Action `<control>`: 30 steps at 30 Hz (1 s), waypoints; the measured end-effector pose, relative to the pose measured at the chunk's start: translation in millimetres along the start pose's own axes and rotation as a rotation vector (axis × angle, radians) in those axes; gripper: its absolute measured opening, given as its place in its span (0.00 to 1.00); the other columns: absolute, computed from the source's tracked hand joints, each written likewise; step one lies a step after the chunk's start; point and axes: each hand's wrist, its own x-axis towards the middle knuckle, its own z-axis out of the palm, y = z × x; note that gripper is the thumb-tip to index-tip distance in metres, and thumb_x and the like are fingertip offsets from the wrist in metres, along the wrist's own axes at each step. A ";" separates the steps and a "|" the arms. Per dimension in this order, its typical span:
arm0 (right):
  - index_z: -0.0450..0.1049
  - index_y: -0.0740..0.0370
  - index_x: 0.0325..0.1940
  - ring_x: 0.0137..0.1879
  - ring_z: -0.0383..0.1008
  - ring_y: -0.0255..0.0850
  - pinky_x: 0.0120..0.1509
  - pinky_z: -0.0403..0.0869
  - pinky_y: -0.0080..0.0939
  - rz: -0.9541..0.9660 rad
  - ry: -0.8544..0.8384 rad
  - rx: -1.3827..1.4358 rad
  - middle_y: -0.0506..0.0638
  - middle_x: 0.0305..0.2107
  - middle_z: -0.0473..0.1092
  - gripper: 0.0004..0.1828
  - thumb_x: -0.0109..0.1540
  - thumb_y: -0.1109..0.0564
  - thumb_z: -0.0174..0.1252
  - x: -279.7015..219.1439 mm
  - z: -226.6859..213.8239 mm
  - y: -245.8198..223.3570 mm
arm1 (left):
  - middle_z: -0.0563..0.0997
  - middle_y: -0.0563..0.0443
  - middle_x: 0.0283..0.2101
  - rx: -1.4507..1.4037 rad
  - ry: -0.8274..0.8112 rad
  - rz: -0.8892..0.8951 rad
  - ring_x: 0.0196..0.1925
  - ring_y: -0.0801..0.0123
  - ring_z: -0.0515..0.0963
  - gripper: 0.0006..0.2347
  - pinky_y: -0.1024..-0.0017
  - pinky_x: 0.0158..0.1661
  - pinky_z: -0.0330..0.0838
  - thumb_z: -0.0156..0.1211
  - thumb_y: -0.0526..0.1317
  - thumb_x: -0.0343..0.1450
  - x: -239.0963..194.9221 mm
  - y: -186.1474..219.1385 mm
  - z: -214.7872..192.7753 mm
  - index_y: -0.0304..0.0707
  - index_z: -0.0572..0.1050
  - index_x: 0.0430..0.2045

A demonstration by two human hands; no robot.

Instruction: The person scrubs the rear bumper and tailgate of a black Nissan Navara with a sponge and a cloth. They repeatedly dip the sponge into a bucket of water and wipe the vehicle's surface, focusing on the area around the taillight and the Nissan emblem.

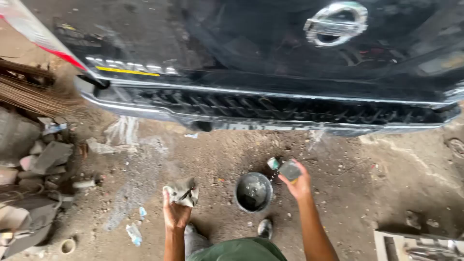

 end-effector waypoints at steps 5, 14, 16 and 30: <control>0.73 0.55 0.51 0.59 0.74 0.56 0.67 0.66 0.78 -0.145 -0.135 0.126 0.52 0.48 0.75 0.15 0.65 0.46 0.57 -28.9 19.2 29.9 | 0.76 0.41 0.59 0.254 0.053 -0.042 0.61 0.51 0.77 0.20 0.49 0.62 0.69 0.58 0.49 0.74 36.1 91.0 3.2 0.37 0.70 0.55; 0.69 0.53 0.62 0.61 0.70 0.55 0.68 0.64 0.74 -0.173 0.117 -0.040 0.56 0.55 0.70 0.23 0.62 0.52 0.53 -40.8 109.3 58.2 | 0.81 0.47 0.37 0.636 -0.016 -0.041 0.39 0.60 0.82 0.13 0.61 0.42 0.78 0.71 0.35 0.64 102.7 159.7 142.3 0.38 0.73 0.38; 0.69 0.50 0.65 0.63 0.69 0.53 0.69 0.65 0.69 -0.194 0.116 -0.075 0.54 0.57 0.68 0.25 0.62 0.52 0.54 -31.0 154.6 44.2 | 0.81 0.48 0.35 0.718 -0.040 -0.006 0.36 0.63 0.81 0.13 0.64 0.38 0.76 0.72 0.32 0.62 127.2 168.3 178.5 0.37 0.75 0.37; 0.34 0.68 0.81 0.85 0.26 0.53 0.84 0.26 0.61 -1.857 0.045 -1.114 0.62 0.78 0.30 0.42 0.71 0.58 0.52 -82.4 637.6 7.3 | 0.73 0.37 0.55 1.824 -1.110 1.599 0.58 0.50 0.76 0.12 0.58 0.51 0.78 0.72 0.32 0.66 163.1 261.7 546.8 0.32 0.76 0.40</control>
